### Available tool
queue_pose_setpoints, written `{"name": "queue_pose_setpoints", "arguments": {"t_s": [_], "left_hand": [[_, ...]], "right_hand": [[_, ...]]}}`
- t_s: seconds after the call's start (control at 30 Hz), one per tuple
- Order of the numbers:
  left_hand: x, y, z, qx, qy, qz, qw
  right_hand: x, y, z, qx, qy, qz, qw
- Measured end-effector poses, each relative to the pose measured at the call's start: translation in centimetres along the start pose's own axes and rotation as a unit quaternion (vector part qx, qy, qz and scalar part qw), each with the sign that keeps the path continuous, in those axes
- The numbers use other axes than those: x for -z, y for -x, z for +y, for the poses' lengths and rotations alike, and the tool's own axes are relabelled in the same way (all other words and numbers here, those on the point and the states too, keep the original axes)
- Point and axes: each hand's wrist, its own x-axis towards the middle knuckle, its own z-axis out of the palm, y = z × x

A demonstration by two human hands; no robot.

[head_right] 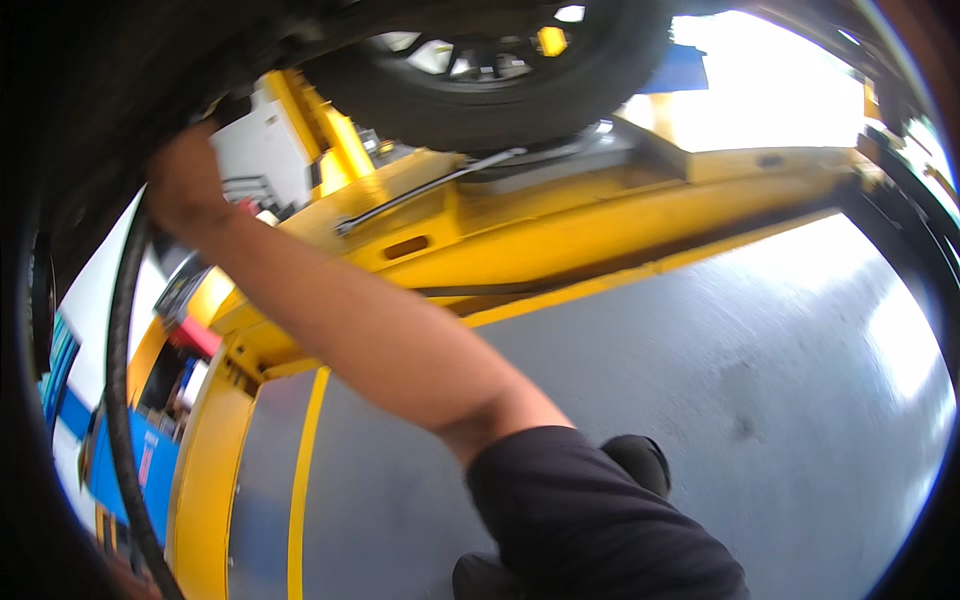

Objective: The person sits on the floor under a car lift and uses a torque wrench and extension bar to tighten bolts on the vehicle's undercarriage. The person repeatedly positions the tools and applies torque to fasteners beneath the car.

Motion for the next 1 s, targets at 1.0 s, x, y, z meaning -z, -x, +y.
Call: {"name": "queue_pose_setpoints", "arguments": {"t_s": [1.0], "left_hand": [[-14.8,-40.6,-14.1,-0.341,-0.001,0.051,0.938]], "right_hand": [[4.2,4.9,1.3,-0.206,-0.484,-0.143,0.839]]}}
